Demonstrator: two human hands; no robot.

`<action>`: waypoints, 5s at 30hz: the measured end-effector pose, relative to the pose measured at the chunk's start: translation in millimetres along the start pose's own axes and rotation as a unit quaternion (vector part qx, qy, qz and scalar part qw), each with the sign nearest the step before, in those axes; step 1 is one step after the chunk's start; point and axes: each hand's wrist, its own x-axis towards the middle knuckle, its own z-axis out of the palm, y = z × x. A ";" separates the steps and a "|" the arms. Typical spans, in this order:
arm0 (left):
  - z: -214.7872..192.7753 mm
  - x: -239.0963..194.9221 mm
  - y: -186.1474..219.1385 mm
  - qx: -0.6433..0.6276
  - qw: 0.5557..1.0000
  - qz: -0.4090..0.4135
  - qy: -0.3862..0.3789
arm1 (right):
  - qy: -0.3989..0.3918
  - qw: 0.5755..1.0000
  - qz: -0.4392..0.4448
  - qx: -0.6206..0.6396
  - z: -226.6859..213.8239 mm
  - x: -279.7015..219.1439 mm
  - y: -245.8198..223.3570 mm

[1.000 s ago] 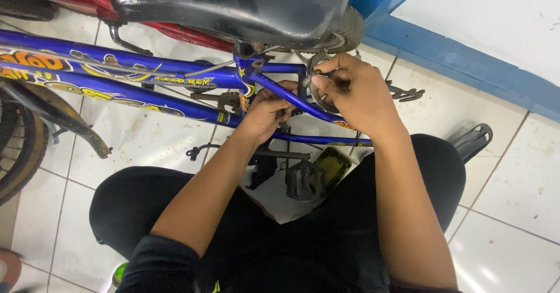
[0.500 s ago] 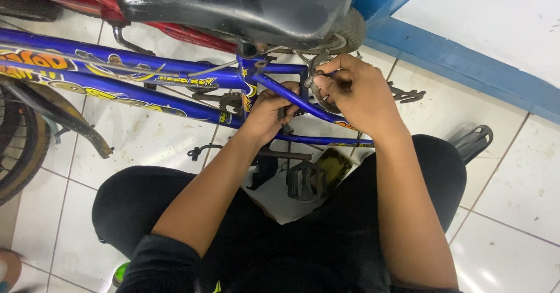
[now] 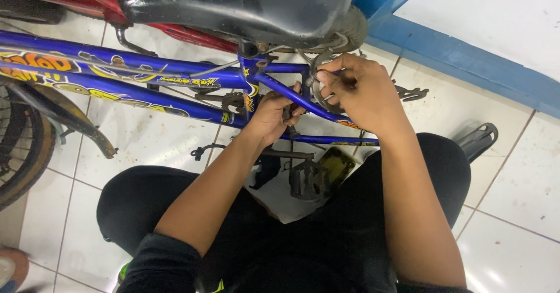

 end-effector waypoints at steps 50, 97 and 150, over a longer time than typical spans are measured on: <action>-8.8 28.3 1.1 0.065 0.997 -0.037 -0.032 | -0.027 0.979 -0.071 -0.191 -12.0 -9.1 15.5; -14.9 31.2 -8.7 0.091 0.995 0.028 -0.035 | -0.030 0.974 -0.077 -0.210 -7.5 -12.8 15.1; 38.8 -168.2 -4.2 0.050 0.970 -0.184 0.151 | -0.119 0.969 0.019 -0.215 -7.3 -13.1 11.3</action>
